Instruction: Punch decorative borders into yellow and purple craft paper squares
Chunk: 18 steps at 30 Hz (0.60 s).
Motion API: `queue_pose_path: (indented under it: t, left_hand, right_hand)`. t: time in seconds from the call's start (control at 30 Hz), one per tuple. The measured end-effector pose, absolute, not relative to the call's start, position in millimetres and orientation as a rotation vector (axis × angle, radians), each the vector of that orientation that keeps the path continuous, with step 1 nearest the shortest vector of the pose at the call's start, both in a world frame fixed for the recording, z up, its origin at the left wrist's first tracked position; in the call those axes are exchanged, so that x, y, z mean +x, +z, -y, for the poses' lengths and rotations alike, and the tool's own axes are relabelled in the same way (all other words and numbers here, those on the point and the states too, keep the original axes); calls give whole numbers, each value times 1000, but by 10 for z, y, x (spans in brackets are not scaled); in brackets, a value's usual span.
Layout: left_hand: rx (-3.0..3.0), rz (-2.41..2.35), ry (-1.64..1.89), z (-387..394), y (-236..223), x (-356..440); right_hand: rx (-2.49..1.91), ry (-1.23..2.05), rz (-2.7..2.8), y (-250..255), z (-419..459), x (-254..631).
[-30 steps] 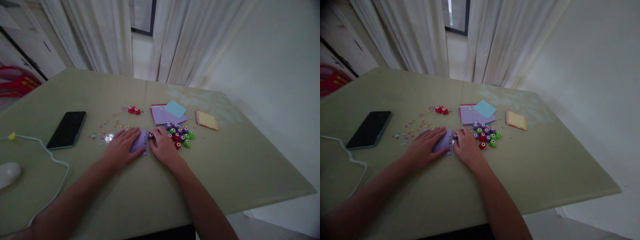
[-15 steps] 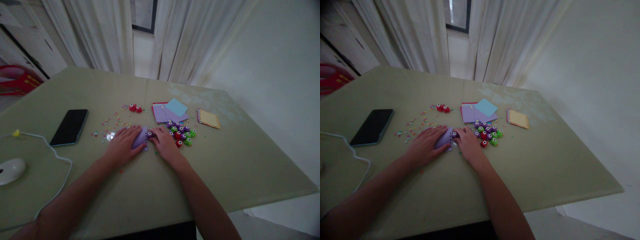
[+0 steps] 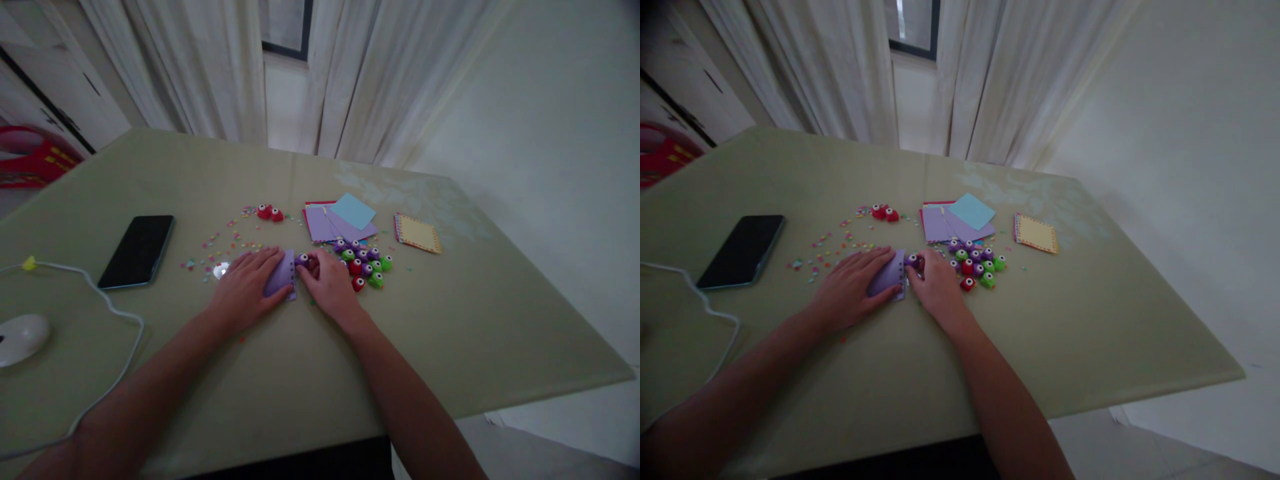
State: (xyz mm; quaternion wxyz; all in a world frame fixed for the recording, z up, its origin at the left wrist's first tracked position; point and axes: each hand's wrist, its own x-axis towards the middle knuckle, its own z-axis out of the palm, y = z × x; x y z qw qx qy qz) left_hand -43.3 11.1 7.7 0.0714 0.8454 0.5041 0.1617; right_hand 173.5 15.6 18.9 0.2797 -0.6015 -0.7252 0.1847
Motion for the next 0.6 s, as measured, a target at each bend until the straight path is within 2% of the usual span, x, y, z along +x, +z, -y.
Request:
queue_pose_path:
  t: [0.6]
  left_hand:
    - [2536, -1472, 458, -80, 83, -423]
  right_hand:
    - [-1463, 508, 2024, 191, -157, 1772]
